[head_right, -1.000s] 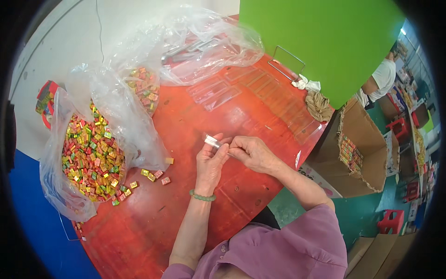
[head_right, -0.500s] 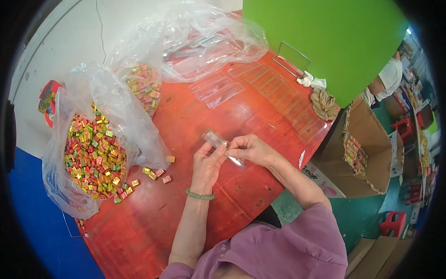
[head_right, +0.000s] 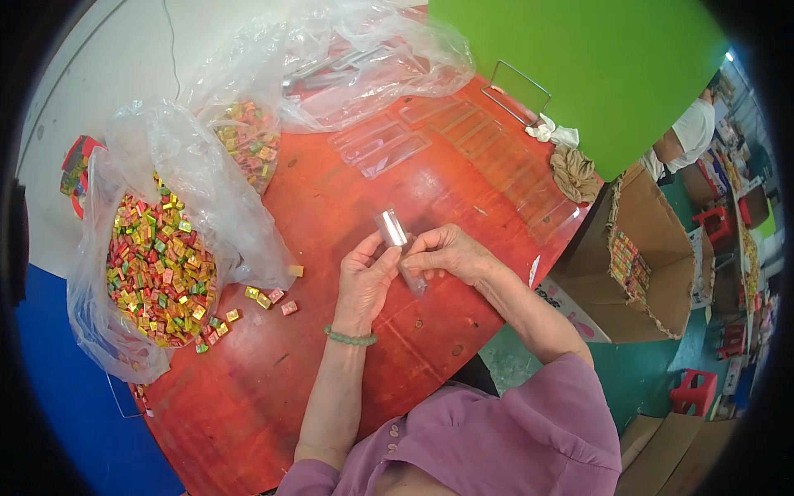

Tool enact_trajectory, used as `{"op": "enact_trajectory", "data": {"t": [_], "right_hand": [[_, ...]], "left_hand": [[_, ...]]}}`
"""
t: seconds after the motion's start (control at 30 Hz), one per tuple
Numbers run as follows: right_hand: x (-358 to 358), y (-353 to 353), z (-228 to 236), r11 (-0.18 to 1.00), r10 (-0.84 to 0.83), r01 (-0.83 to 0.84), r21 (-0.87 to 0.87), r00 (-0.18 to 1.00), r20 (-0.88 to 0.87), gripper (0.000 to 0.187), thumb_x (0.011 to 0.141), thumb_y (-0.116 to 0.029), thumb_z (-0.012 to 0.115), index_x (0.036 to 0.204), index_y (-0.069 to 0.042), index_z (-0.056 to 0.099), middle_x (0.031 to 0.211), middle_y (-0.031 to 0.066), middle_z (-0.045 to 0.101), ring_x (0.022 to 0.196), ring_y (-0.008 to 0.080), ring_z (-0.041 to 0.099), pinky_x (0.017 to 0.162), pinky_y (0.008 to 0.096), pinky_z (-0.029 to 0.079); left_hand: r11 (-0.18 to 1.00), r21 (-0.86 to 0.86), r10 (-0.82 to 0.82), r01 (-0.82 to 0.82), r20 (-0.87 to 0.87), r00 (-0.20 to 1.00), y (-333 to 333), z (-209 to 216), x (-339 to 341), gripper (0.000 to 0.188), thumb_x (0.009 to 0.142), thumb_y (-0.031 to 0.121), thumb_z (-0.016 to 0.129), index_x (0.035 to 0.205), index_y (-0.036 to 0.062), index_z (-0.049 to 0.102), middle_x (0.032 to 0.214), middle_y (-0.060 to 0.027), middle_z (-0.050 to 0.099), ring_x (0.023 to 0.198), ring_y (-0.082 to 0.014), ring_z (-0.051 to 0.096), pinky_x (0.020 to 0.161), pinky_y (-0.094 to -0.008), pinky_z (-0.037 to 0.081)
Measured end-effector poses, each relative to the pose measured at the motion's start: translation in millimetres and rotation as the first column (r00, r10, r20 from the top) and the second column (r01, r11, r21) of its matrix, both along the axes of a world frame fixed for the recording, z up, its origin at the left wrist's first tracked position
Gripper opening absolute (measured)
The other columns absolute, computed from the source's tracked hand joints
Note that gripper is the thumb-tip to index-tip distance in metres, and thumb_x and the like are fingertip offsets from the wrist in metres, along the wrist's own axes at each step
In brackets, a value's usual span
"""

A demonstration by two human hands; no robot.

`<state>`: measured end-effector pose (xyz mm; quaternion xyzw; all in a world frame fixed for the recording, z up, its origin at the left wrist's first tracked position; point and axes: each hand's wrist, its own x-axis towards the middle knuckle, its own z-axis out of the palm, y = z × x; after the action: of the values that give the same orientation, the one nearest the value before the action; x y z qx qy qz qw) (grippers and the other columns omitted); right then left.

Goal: Fold flat clear plastic sheets into small rectangular boxes and arrange them on a workbench.

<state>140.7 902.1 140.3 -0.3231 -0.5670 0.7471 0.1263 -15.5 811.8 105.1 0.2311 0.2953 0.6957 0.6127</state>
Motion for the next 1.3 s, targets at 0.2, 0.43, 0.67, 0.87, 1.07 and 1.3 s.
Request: {"op": "enact_trajectory", "data": {"t": [0.2, 0.43, 0.67, 0.87, 1.07, 1.3], "right_hand": [[5.6, 1.8, 7.0, 0.996, 0.006, -0.006, 0.089, 1.000, 0.000, 0.008, 0.087, -0.013, 0.065, 0.084, -0.006, 0.068, 0.077, 0.0013, 0.067, 0.060, 0.0056, 0.056, 0.055, 0.0197, 0.044], [-6.4, 46.3, 17.2, 0.004, -0.342, -0.052, 0.999, 0.938, 0.050, 0.013, 0.080, 0.000, 0.056, 0.091, -0.004, 0.061, 0.079, 0.0120, 0.058, 0.071, 0.0284, 0.060, 0.064, 0.0331, 0.049], [-16.7, 91.2, -3.4, -0.303, -0.308, -0.479, 0.824, 0.867, 0.391, 0.023, 0.075, -0.006, 0.054, 0.097, -0.007, 0.059, 0.091, 0.0086, 0.056, 0.093, 0.0269, 0.054, 0.081, 0.0396, 0.042], [-19.5, 93.7, -1.2, -0.298, -0.335, -0.447, 0.843, 0.876, 0.346, 0.025, 0.077, -0.006, 0.056, 0.102, -0.005, 0.060, 0.097, 0.0093, 0.060, 0.094, 0.0290, 0.055, 0.083, 0.0388, 0.042], [-23.0, 8.0, 40.9, 0.486, 0.086, -0.237, 0.841, 0.971, 0.224, 0.014, 0.083, -0.013, 0.068, 0.091, -0.002, 0.065, 0.086, 0.0086, 0.063, 0.082, 0.0202, 0.062, 0.070, 0.0334, 0.048], [-0.5, 4.8, 35.8, 0.958, 0.173, -0.177, 0.226, 0.984, 0.040, 0.012, 0.083, -0.011, 0.071, 0.085, 0.000, 0.067, 0.067, 0.0055, 0.063, 0.061, 0.0137, 0.061, 0.057, 0.0272, 0.048]], "left_hand": [[1.000, 0.003, 0.010, -0.010, -0.003, 1.000, 0.1, -2.7, -1.3, 0.033, 0.091, 0.003, 0.058, 0.122, -0.0064, 0.053, 0.112, -0.0150, 0.062, 0.101, -0.0218, 0.062, 0.090, -0.0356, 0.052], [0.961, -0.129, 0.260, -0.243, 0.135, 0.956, 3.2, -5.1, -6.2, 0.027, 0.093, 0.004, 0.055, 0.118, -0.0050, 0.053, 0.114, -0.0152, 0.061, 0.110, -0.0282, 0.059, 0.097, -0.0409, 0.048], [0.965, -0.164, 0.242, -0.207, 0.241, 0.940, 4.6, -2.6, -8.0, 0.026, 0.090, 0.003, 0.061, 0.114, -0.0026, 0.054, 0.112, -0.0102, 0.061, 0.107, -0.0214, 0.060, 0.096, -0.0370, 0.050], [0.966, -0.139, 0.241, -0.217, 0.189, 0.952, 7.2, -6.3, -6.6, 0.027, 0.090, 0.003, 0.061, 0.114, -0.0024, 0.051, 0.115, -0.0143, 0.060, 0.111, -0.0266, 0.059, 0.096, -0.0411, 0.050], [0.972, -0.111, 0.219, -0.205, 0.138, 0.966, 4.9, -3.8, -2.9, 0.029, 0.088, 0.002, 0.062, 0.114, -0.0008, 0.051, 0.113, -0.0134, 0.061, 0.105, -0.0208, 0.061, 0.093, -0.0383, 0.051], [0.997, 0.054, 0.052, -0.052, 0.010, 0.999, 0.4, 5.5, 2.0, 0.033, 0.087, 0.001, 0.063, 0.118, -0.0029, 0.052, 0.113, -0.0152, 0.062, 0.098, -0.0194, 0.064, 0.087, -0.0350, 0.055]]}}
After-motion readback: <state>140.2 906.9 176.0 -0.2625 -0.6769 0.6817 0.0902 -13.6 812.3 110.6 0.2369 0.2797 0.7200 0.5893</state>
